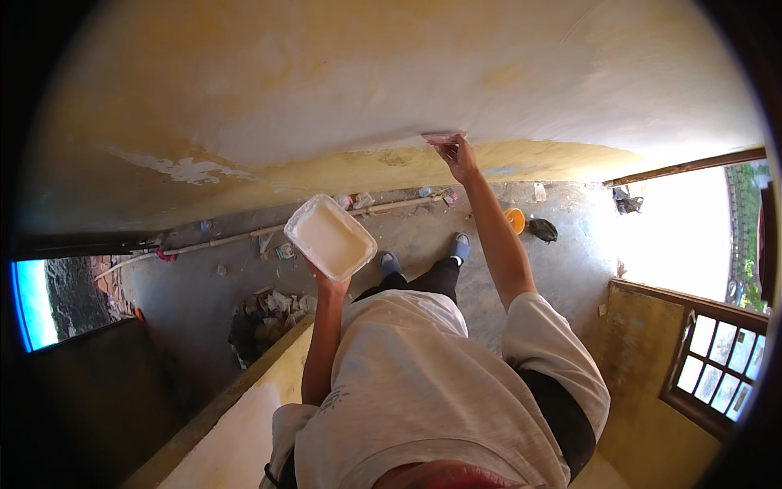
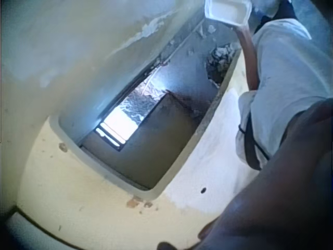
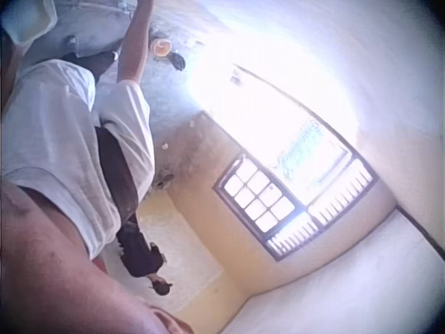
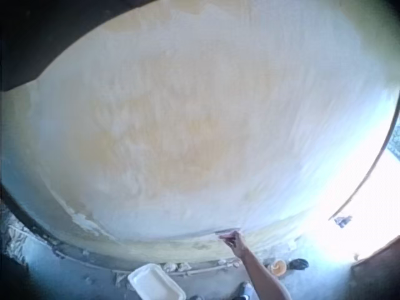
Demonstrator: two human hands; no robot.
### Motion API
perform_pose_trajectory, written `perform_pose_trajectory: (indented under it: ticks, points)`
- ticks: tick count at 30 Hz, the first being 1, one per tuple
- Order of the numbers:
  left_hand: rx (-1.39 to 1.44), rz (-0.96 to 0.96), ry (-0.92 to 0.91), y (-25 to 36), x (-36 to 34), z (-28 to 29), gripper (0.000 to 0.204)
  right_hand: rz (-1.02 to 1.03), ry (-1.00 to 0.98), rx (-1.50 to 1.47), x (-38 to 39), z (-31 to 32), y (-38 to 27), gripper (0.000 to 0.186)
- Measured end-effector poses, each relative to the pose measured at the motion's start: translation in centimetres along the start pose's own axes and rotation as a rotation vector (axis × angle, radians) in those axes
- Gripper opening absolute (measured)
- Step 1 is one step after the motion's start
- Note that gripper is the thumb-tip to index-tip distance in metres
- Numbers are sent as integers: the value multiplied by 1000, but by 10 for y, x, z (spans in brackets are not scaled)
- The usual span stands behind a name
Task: The person patches a wall with putty using a scraper. They dip the scraper into a container held in their left hand and apply the material to damaged areas of the wall surface with their right hand.
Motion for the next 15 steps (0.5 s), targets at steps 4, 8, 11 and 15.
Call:
perform_pose_trajectory:
  ticks: [4,8,11,15]
  points:
    - [38,18,-80,-13,-25,-30,57,157,-84,1,31,-87,-119,26]
    - [95,79,-153,-45,-58,-63,53,246,-201,-145,61,-165,-257,22]
    - [149,122,-235,-62,-68,-97,50,239,-611,-347,106,-237,-350,38]
    - [211,214,-309,-87,-70,-110,46,603,-587,-223,177,-279,-419,30]
Point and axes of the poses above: each hand's wrist, its own x-axis away from the middle knuckle, its own z-axis out of the back of the hand, y = z × x, the point moved 8 cm from there along -x, towards the middle knuckle, and after that the axes turned 9 degrees about -y, right-handed, at the moved point
